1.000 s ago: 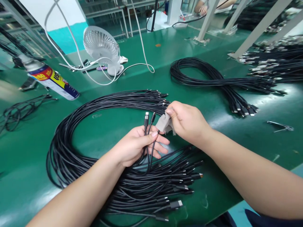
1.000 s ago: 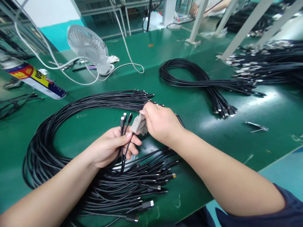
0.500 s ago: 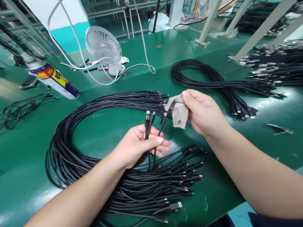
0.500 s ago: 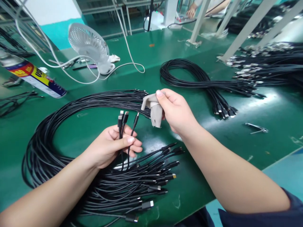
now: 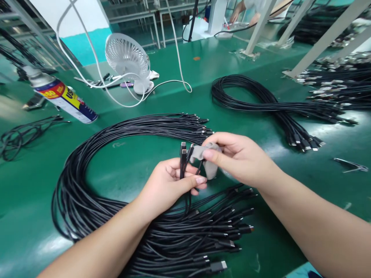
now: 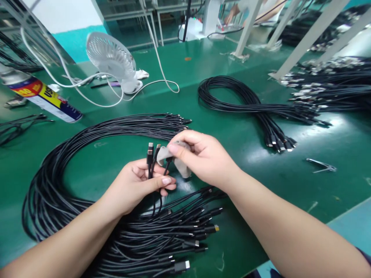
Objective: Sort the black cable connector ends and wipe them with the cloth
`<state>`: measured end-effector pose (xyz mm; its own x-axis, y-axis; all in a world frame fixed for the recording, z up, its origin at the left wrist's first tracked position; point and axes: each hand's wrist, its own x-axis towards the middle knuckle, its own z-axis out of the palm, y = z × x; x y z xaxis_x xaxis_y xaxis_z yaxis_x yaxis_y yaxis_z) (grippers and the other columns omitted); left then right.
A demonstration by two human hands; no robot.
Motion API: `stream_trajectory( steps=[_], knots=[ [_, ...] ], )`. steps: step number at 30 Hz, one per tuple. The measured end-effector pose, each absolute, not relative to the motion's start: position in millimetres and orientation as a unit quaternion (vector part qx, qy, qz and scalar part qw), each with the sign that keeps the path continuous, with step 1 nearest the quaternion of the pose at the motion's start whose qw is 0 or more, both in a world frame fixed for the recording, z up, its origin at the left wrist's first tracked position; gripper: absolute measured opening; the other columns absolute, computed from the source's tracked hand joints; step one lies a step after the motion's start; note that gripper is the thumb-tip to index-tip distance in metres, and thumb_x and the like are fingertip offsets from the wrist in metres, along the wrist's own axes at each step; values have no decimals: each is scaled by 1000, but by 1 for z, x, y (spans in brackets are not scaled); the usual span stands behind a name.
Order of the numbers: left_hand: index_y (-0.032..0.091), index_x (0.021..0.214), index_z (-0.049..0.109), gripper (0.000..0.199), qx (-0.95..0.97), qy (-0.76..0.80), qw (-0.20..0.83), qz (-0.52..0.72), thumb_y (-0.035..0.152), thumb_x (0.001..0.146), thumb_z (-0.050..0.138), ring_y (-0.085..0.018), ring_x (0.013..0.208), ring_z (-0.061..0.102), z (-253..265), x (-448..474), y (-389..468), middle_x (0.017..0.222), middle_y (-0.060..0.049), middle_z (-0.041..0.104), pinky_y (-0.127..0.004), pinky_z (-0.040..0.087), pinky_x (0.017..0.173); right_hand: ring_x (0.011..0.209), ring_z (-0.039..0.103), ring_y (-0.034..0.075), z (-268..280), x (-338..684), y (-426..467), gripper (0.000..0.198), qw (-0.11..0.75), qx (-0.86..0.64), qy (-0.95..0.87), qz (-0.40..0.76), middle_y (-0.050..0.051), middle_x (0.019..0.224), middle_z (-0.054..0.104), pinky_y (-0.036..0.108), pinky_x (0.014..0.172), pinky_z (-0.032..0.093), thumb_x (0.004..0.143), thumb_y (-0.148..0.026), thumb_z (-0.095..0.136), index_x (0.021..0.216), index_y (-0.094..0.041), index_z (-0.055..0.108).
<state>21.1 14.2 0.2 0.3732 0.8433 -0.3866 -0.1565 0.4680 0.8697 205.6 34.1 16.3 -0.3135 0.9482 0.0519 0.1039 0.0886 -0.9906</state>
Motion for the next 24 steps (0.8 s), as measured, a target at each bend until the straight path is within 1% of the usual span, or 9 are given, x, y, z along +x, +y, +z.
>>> stream_trajectory(
  steps=[2,4,8,11,14,17,19,21,24],
  knots=[
    [12,73,64,21,397,448,726,338,16,65,83,-16,63,72,1,21,14,64,-3,73,-21,56,55,53,61,13,19,204,32,17,380,-437,-645,500,0,61,64,25,52,47,88,-32,62,78,-18,60],
    [12,72,63,21,397,456,723,335,15,64,83,-16,62,72,3,22,14,63,-3,73,-21,56,55,51,60,13,22,205,32,22,372,-444,-672,461,0,57,64,24,52,46,91,-32,56,75,-18,59],
    [13,73,62,23,397,455,725,331,16,65,83,-16,61,71,3,22,15,61,-3,72,-22,56,55,53,58,13,23,208,34,22,391,-430,-750,315,1,59,64,25,54,44,91,-25,54,72,-18,61],
    [13,74,61,24,400,451,728,327,17,65,83,-17,62,72,0,21,15,61,-2,72,-23,56,55,57,58,12,22,211,36,21,408,-431,-752,287,1,63,64,25,56,44,91,-23,54,73,-19,64],
    [13,74,60,27,391,449,736,323,18,64,84,-19,63,73,-2,21,15,61,-3,72,-24,56,56,60,60,13,19,213,40,20,435,-463,-693,341,2,70,66,25,56,45,92,-28,56,80,-19,68],
    [13,75,59,30,375,450,742,325,20,62,86,-20,64,73,-2,21,15,63,-4,73,-23,56,54,60,61,13,13,215,47,22,489,-456,-602,437,1,73,67,24,55,45,91,-38,59,85,-20,68],
    [12,76,59,33,371,452,744,323,21,60,87,-20,64,73,-1,21,16,64,-5,73,-23,55,53,53,55,10,10,217,54,27,530,-440,-529,495,-1,70,64,22,48,40,87,-46,63,85,-20,67],
    [12,77,60,35,371,456,743,319,23,59,88,-19,64,73,0,21,16,66,-6,74,-23,54,53,46,44,7,8,219,60,31,557,-426,-460,545,-3,64,58,20,40,30,82,-50,68,84,-19,65],
    [12,80,59,37,383,453,740,316,26,60,87,-19,65,72,0,21,17,69,-7,74,-23,53,54,41,33,6,7,221,66,34,538,-383,-407,631,-4,63,57,20,36,21,80,-53,68,88,-20,64]
  ],
)
